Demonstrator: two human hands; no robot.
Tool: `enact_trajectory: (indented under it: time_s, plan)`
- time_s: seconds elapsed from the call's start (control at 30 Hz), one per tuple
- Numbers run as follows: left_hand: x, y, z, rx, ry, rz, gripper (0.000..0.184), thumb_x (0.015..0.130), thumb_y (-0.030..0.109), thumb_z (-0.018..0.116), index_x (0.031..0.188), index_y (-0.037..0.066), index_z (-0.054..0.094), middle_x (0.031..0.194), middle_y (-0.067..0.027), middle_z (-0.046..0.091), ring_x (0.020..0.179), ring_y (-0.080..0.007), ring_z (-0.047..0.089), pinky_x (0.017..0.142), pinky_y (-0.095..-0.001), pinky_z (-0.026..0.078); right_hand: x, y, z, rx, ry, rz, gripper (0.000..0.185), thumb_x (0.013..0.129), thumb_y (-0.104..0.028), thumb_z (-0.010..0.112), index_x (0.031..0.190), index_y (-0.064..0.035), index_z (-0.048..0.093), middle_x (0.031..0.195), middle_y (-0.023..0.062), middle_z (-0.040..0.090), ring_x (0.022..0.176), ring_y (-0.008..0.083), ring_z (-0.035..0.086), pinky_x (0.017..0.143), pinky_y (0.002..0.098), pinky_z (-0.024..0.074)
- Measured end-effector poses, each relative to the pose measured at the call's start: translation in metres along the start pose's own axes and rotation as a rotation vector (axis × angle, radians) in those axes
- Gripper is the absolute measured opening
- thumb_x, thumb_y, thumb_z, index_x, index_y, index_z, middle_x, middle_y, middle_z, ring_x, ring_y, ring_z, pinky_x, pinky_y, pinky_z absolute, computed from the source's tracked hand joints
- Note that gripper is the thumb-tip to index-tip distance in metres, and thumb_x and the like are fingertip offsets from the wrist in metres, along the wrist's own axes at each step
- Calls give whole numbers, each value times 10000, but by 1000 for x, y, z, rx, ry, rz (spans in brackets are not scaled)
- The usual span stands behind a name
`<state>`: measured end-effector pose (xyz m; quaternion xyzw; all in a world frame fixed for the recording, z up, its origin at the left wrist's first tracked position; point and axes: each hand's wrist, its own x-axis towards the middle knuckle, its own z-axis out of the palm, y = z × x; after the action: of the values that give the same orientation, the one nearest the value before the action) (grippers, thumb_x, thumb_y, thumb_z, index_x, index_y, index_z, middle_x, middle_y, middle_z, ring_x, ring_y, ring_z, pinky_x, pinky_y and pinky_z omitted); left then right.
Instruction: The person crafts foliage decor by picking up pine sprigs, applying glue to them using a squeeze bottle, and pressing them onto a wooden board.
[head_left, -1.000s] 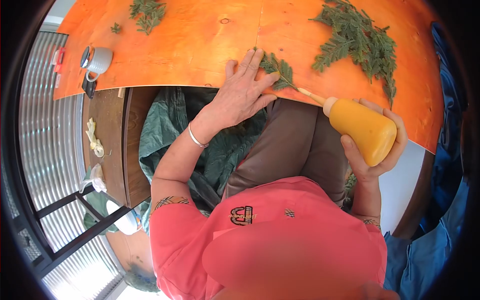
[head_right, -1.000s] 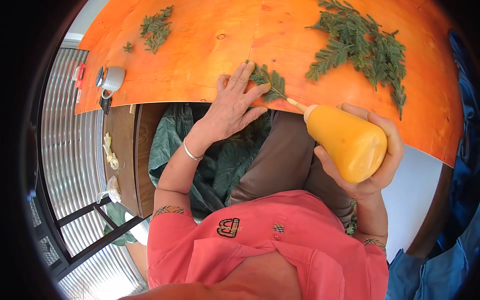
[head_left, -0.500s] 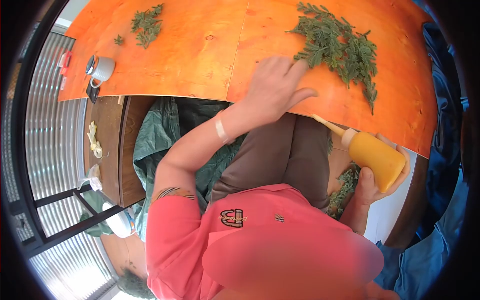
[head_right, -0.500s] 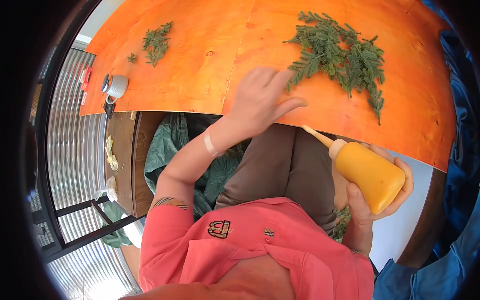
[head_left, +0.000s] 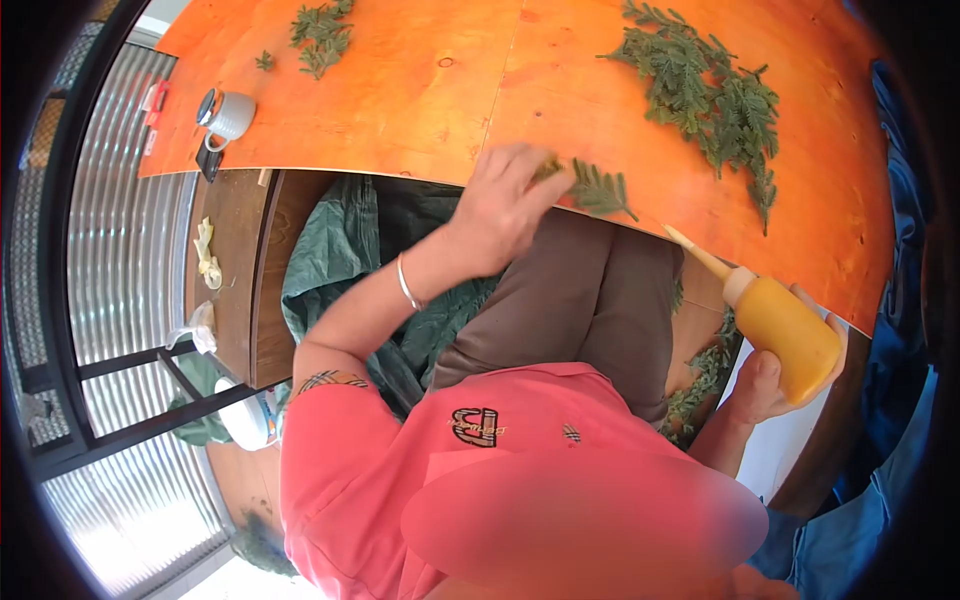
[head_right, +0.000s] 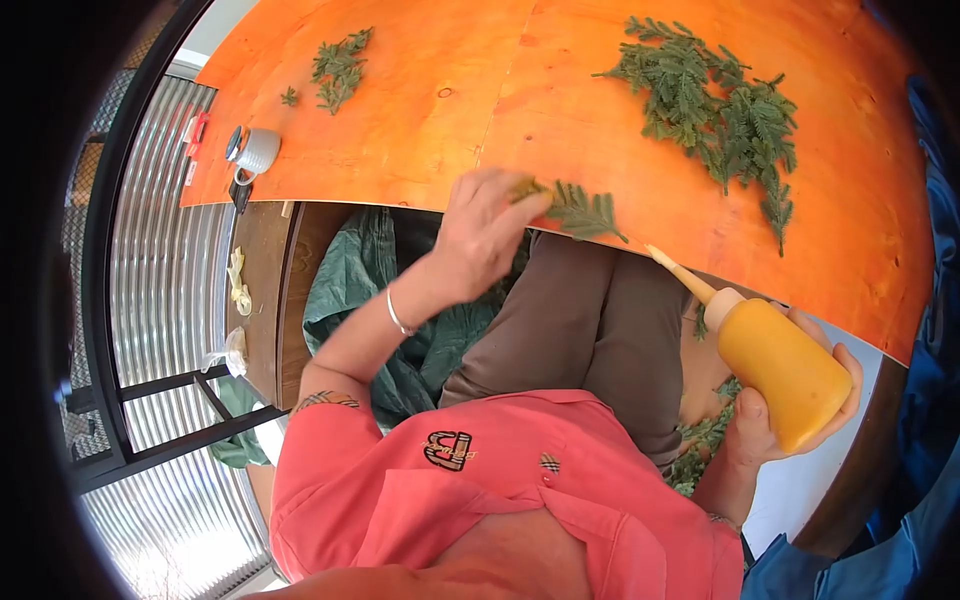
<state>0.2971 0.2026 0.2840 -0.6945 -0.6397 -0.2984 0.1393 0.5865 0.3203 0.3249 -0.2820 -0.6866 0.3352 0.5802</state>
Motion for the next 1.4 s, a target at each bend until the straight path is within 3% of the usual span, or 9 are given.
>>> enact_trajectory:
  time_s: [0.13,0.17,0.37,0.57,1.03,1.4]
  plan:
    - [-15,20,13,-91,18,-80,417,694,41,709,1100,47,615,1133,-164,538,1029,-360,512,865,-424,433,14,-2,19,53,-22,-34,910,721,-495,773,1289,26,289,1071,295,586,954,359,632,870,439,504]
    - [-16,22,17,-86,-83,-132,461,729,152,738,1155,61,588,1224,-178,489,1109,-378,480,929,-452,407,17,-2,25,87,-53,-19,904,721,-478,779,1290,24,288,1076,292,584,960,357,631,873,439,504]
    - [-19,11,27,3,-270,-153,527,795,357,682,1271,184,536,1441,-216,297,1321,-449,268,1065,-573,236,24,6,56,225,-223,18,860,715,-326,820,1297,13,286,1114,275,573,1017,342,614,893,435,499]
    - [-23,11,30,-80,-345,-205,531,831,378,655,1318,223,508,1511,-211,161,1389,-461,98,1096,-583,133,33,16,72,256,-301,10,819,721,-230,819,1298,13,290,1124,263,572,1046,335,599,903,432,495]
    - [-22,11,31,-77,-324,-202,453,857,376,627,1272,211,554,1494,-224,213,1387,-458,126,1097,-570,120,46,20,71,192,-381,-35,762,705,-111,814,1284,19,336,1100,251,588,1020,309,608,899,410,494]
    - [-18,11,32,-49,-305,-194,417,853,358,633,1235,196,587,1463,-224,275,1375,-438,177,1095,-543,150,53,21,46,88,-375,-13,763,697,-137,817,1278,24,348,1077,247,603,1009,290,611,893,389,491]
